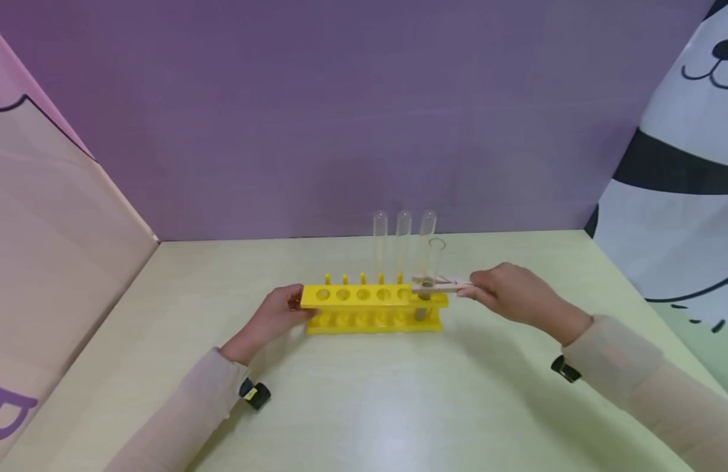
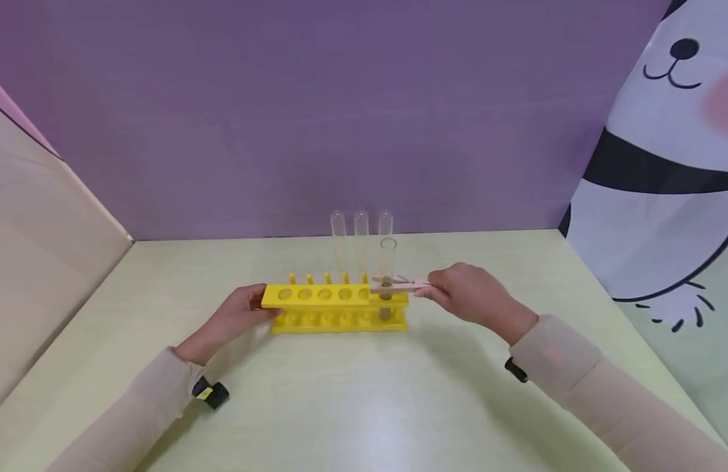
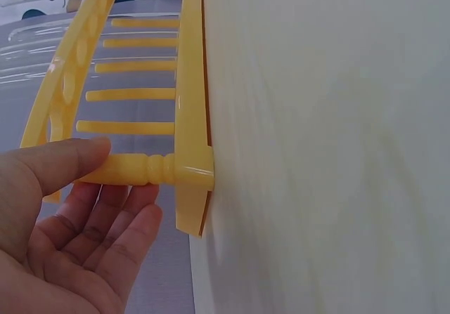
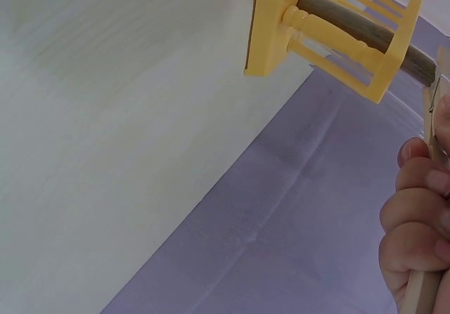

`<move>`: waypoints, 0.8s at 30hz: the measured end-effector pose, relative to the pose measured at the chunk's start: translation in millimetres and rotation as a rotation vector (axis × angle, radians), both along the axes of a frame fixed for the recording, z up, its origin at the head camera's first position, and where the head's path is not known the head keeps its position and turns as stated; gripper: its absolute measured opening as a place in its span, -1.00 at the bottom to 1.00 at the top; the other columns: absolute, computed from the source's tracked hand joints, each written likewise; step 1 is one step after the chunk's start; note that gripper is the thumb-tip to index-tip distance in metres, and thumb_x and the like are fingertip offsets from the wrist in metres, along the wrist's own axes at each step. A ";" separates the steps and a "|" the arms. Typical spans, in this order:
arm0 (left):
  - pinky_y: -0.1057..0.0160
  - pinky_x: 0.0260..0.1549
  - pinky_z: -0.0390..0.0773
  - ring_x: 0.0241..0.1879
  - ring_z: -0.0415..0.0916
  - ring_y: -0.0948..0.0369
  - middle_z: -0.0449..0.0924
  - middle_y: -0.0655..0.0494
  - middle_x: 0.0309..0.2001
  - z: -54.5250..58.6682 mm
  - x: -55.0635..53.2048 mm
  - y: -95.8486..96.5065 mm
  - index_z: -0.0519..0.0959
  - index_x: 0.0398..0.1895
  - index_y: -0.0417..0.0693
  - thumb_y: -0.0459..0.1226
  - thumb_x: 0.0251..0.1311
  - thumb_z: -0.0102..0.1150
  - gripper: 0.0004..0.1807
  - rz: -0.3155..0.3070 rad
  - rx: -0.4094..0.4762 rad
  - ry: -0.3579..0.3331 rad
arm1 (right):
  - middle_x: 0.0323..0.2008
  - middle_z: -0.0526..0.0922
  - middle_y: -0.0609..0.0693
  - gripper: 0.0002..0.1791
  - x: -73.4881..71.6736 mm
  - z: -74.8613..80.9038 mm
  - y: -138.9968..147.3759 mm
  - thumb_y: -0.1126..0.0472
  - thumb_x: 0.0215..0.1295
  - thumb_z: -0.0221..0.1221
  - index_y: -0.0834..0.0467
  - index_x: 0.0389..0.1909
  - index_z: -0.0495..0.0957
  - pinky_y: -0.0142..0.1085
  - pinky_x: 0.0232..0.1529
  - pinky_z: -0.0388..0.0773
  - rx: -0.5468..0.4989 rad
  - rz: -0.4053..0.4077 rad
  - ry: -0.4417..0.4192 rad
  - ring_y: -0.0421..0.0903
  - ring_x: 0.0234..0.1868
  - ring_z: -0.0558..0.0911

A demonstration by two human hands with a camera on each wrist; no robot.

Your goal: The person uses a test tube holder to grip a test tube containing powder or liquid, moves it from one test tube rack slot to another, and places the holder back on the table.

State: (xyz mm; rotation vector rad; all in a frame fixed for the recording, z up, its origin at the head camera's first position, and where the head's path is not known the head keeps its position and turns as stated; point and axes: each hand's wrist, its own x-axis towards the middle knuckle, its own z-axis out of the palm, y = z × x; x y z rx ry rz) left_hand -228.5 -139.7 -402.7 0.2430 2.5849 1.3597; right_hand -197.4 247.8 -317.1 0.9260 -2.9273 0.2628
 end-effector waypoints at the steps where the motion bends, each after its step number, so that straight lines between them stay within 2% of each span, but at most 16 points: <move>1: 0.15 -0.03 0.52 -0.07 0.45 0.11 0.54 0.03 0.05 0.1 0.0 0.2 0.50 0.06 -0.12 -0.34 0.17 0.23 -0.64 -0.003 0.004 -0.001 | -0.75 0.18 -0.20 -0.69 -0.1 -0.8 0.1 0.01 0.29 0.13 0.05 -0.60 0.43 -0.42 -0.61 0.15 0.003 -0.004 -0.001 -0.29 -0.71 0.13; 15: 0.16 -0.05 0.52 -0.08 0.44 0.09 0.54 0.00 0.03 3.3 1.9 0.1 0.50 0.04 -0.15 -0.34 0.17 0.23 -0.65 -0.020 -0.005 0.010 | -0.76 0.17 -0.18 -0.69 -0.9 -4.3 -0.5 0.03 0.30 0.14 0.03 -0.61 0.40 -0.41 -0.62 0.13 0.014 -0.025 -0.005 -0.28 -0.71 0.11; 21: 0.18 -0.10 0.51 -0.13 0.44 0.10 0.56 0.00 -0.02 2.2 0.4 0.1 0.52 0.00 -0.17 -0.33 0.16 0.24 -0.68 -0.025 -0.017 0.029 | -0.76 0.20 -0.17 -0.70 -1.3 -2.3 -0.3 0.06 0.30 0.15 0.04 -0.61 0.41 -0.40 -0.63 0.14 0.020 -0.055 -0.038 -0.26 -0.72 0.14; 24: 0.19 -0.10 0.51 -0.13 0.42 0.11 0.55 0.03 -0.02 2.9 0.3 0.7 0.51 0.01 -0.14 -0.31 0.17 0.24 -0.67 -0.011 -0.030 0.015 | -0.77 0.21 -0.17 -0.69 -1.9 0.0 0.1 0.05 0.31 0.14 0.04 -0.62 0.41 -0.40 -0.64 0.14 0.015 -0.056 -0.032 -0.26 -0.73 0.13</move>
